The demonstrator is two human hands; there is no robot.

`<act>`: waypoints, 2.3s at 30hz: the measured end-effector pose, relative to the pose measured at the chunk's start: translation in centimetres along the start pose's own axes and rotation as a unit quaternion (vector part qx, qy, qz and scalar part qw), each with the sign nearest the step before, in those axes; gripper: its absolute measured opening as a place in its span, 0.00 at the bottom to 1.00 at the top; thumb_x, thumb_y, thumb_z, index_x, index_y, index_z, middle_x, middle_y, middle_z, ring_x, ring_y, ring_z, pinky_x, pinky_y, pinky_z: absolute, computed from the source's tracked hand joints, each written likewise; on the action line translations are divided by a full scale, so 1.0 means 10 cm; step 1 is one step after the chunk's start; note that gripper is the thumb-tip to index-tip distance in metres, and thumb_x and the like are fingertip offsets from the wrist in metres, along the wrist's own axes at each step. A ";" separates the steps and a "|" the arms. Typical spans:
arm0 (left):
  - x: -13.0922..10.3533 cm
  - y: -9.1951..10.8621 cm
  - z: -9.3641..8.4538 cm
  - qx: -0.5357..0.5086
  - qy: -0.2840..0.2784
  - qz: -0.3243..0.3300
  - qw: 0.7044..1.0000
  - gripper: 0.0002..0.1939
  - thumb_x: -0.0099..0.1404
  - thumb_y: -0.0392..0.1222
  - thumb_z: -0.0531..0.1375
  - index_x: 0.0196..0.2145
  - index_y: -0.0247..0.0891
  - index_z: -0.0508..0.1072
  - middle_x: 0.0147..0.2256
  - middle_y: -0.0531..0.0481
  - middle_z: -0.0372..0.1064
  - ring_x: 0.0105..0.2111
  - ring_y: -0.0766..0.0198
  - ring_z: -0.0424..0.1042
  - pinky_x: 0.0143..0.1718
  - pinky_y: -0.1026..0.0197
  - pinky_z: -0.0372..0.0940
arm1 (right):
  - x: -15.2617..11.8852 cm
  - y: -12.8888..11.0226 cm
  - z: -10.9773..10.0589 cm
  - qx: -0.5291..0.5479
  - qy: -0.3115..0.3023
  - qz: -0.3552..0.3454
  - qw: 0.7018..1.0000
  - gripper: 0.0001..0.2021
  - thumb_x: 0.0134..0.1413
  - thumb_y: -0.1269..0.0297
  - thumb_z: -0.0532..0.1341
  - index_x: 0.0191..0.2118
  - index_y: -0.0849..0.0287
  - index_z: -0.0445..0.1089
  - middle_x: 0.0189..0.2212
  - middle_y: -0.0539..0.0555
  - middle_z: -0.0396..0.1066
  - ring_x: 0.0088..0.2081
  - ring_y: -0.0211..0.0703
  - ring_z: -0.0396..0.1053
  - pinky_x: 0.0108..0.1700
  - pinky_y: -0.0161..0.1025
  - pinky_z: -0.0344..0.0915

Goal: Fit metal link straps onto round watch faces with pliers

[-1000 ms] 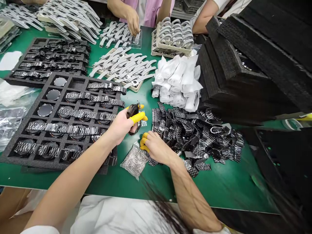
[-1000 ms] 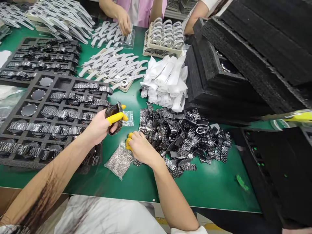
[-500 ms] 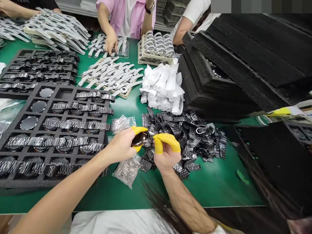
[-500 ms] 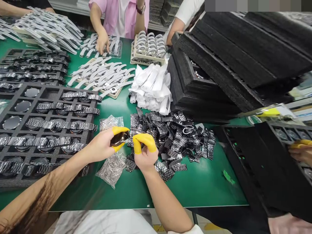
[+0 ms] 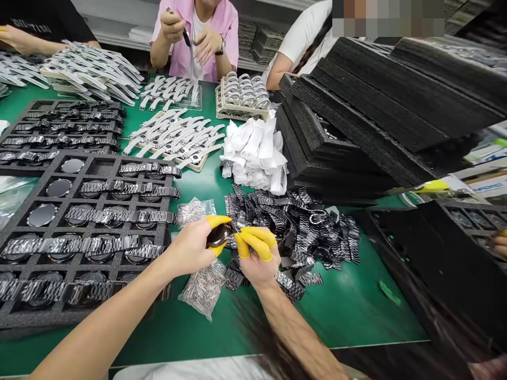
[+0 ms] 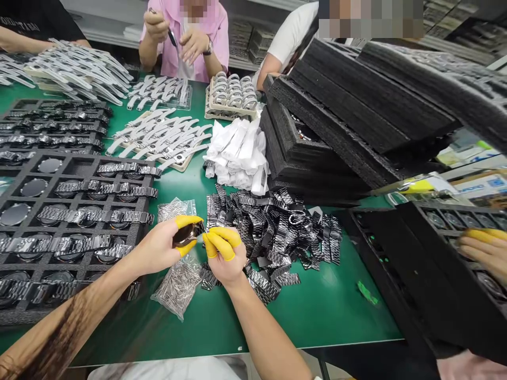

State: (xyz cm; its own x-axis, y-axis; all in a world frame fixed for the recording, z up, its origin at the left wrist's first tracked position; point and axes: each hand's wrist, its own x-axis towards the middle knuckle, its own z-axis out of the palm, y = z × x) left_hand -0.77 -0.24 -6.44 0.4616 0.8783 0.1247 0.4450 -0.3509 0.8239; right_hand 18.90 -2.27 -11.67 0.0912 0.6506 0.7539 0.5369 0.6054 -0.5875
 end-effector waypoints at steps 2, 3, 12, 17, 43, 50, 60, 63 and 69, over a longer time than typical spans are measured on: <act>0.00 0.02 -0.02 -0.025 -0.009 -0.007 1.000 0.26 0.62 0.34 0.63 0.59 0.39 0.75 0.47 0.43 0.80 0.43 0.52 0.80 0.46 0.50 0.75 | 0.00 0.00 0.01 0.022 -0.014 0.039 0.999 0.02 0.63 0.64 0.68 0.41 0.48 0.77 0.37 0.54 0.76 0.36 0.48 0.77 0.37 0.50 0.77; 0.00 0.03 -0.03 -0.051 -0.017 -0.016 0.998 0.24 0.62 0.35 0.63 0.57 0.39 0.76 0.45 0.43 0.80 0.42 0.53 0.80 0.45 0.52 0.75 | 0.00 0.00 0.01 0.043 -0.020 0.058 0.997 0.02 0.64 0.62 0.68 0.42 0.48 0.77 0.39 0.55 0.77 0.37 0.48 0.77 0.36 0.49 0.77; 0.03 0.16 -0.20 -0.274 -0.159 -0.159 0.935 0.18 0.62 0.43 0.66 0.50 0.37 0.81 0.38 0.48 0.77 0.31 0.63 0.70 0.31 0.62 0.65 | 0.08 0.02 0.01 0.264 -0.119 0.160 0.944 0.09 0.67 0.53 0.67 0.45 0.48 0.82 0.47 0.57 0.80 0.45 0.50 0.77 0.41 0.46 0.76; 0.04 0.16 -0.22 -0.277 -0.153 -0.178 0.932 0.21 0.61 0.46 0.69 0.50 0.36 0.81 0.35 0.48 0.75 0.33 0.61 0.70 0.33 0.61 0.66 | 0.08 0.01 0.01 0.326 -0.120 0.225 0.910 0.13 0.68 0.49 0.65 0.42 0.49 0.84 0.46 0.59 0.79 0.42 0.49 0.75 0.33 0.42 0.73; 0.05 -0.01 -0.15 -0.115 0.055 -0.065 0.990 0.21 0.68 0.34 0.58 0.56 0.39 0.76 0.52 0.41 0.76 0.43 0.57 0.77 0.40 0.57 0.74 | 0.09 -0.26 0.14 0.560 -0.151 0.423 0.696 0.19 0.56 0.40 0.71 0.35 0.52 0.74 0.26 0.50 0.76 0.32 0.46 0.72 0.42 0.45 0.70; 0.02 -0.09 -0.12 0.138 0.000 0.113 0.984 0.36 0.60 0.22 0.53 0.61 0.46 0.77 0.59 0.45 0.75 0.56 0.53 0.77 0.58 0.49 0.75 | 0.01 -0.32 0.22 0.527 -0.210 0.461 0.682 0.22 0.50 0.42 0.76 0.30 0.58 0.77 0.21 0.50 0.72 0.23 0.38 0.66 0.27 0.37 0.62; 0.04 -0.01 -0.13 0.147 -0.026 0.099 0.984 0.35 0.60 0.23 0.50 0.60 0.43 0.77 0.54 0.43 0.75 0.50 0.53 0.78 0.53 0.51 0.76 | 0.04 -0.33 0.19 0.488 -0.183 0.483 0.703 0.20 0.48 0.45 0.77 0.27 0.58 0.78 0.20 0.50 0.73 0.21 0.37 0.66 0.26 0.36 0.63; 0.03 -0.02 -0.12 0.136 -0.038 0.077 0.987 0.35 0.60 0.23 0.51 0.60 0.42 0.76 0.55 0.43 0.74 0.51 0.53 0.77 0.53 0.51 0.75 | 0.05 -0.34 0.18 0.488 -0.173 0.489 0.702 0.20 0.47 0.45 0.77 0.27 0.58 0.77 0.20 0.50 0.73 0.21 0.38 0.65 0.26 0.37 0.62; 0.01 -0.03 -0.08 0.123 -0.030 0.054 0.990 0.33 0.62 0.25 0.52 0.62 0.41 0.74 0.54 0.40 0.69 0.51 0.51 0.74 0.54 0.47 0.74 | 0.05 -0.38 0.21 0.507 -0.131 0.495 0.693 0.23 0.48 0.41 0.76 0.28 0.58 0.75 0.20 0.50 0.72 0.23 0.38 0.63 0.27 0.37 0.61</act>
State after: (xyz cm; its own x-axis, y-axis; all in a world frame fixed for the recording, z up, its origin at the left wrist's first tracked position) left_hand -1.50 0.26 -6.25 0.5579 0.8132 0.1657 0.5611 -0.5167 0.6467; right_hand 15.11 -3.25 -9.64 -0.2340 0.9576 -0.1681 -0.5580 -0.2739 -0.7834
